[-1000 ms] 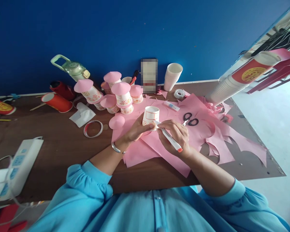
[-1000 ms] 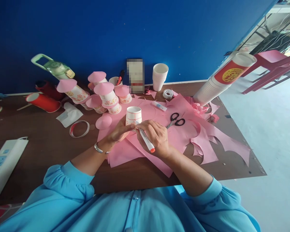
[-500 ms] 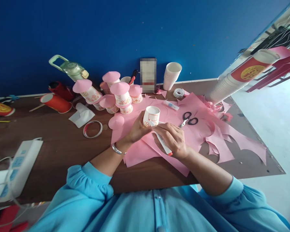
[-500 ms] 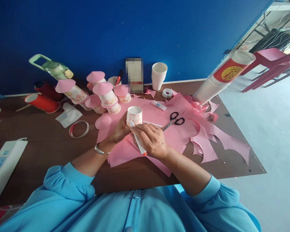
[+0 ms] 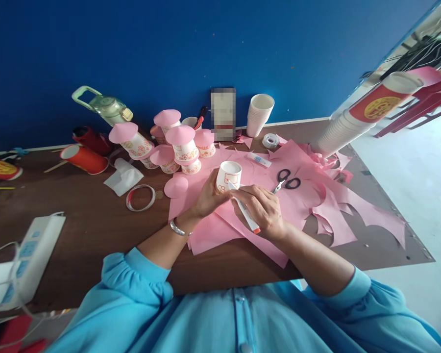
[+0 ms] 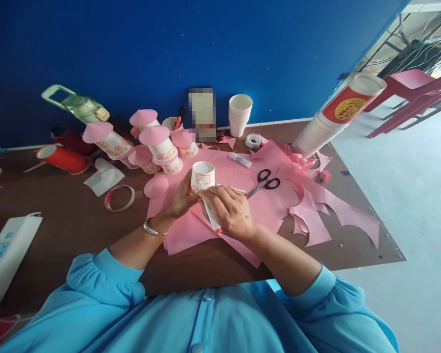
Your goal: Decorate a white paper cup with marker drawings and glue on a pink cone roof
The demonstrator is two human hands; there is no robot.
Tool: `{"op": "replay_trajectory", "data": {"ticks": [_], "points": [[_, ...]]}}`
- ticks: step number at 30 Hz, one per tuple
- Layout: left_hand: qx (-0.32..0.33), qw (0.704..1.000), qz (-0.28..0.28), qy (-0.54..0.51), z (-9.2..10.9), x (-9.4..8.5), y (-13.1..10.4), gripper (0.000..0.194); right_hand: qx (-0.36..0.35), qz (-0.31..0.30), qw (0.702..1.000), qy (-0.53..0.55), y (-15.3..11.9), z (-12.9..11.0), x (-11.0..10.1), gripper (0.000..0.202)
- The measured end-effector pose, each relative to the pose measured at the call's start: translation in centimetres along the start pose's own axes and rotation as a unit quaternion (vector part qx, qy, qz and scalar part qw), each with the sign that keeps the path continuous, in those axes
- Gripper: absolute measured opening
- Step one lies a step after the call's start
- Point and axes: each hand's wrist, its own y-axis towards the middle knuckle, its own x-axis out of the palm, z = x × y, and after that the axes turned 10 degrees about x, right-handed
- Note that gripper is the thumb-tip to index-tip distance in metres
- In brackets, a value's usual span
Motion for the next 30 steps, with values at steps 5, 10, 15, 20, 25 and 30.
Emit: {"op": "replay_trajectory", "data": {"ticks": [5, 10, 15, 20, 25, 30], "points": [[-0.028, 0.999, 0.0, -0.044, 0.26, -0.14, 0.06, 0.067, 0.006, -0.004, 1.0, -0.002, 0.28, 0.05, -0.39, 0.03], [-0.046, 0.997, -0.008, -0.068, 0.47, -0.29, 0.07, 0.063, 0.023, -0.017, 1.0, -0.008, 0.43, 0.04, -0.73, 0.026], [-0.039, 0.994, -0.025, -0.095, 0.15, -0.38, 0.11, 0.055, 0.025, -0.012, 1.0, -0.009, 0.56, 0.06, -0.82, 0.027], [-0.037, 0.988, -0.04, -0.148, 0.02, -0.27, 0.14, 0.042, 0.034, -0.008, 0.999, -0.001, 0.44, 0.24, -0.77, 0.033], [-0.057, 0.979, -0.035, -0.193, 0.59, -0.04, 0.25, 0.043, 0.038, -0.002, 0.999, 0.001, 0.32, 0.39, -0.74, 0.034], [-0.069, 0.975, -0.033, -0.211, 0.55, -0.07, 0.33, 0.04, 0.045, 0.008, 0.999, 0.0, 0.35, 0.42, -0.67, 0.031]]}}
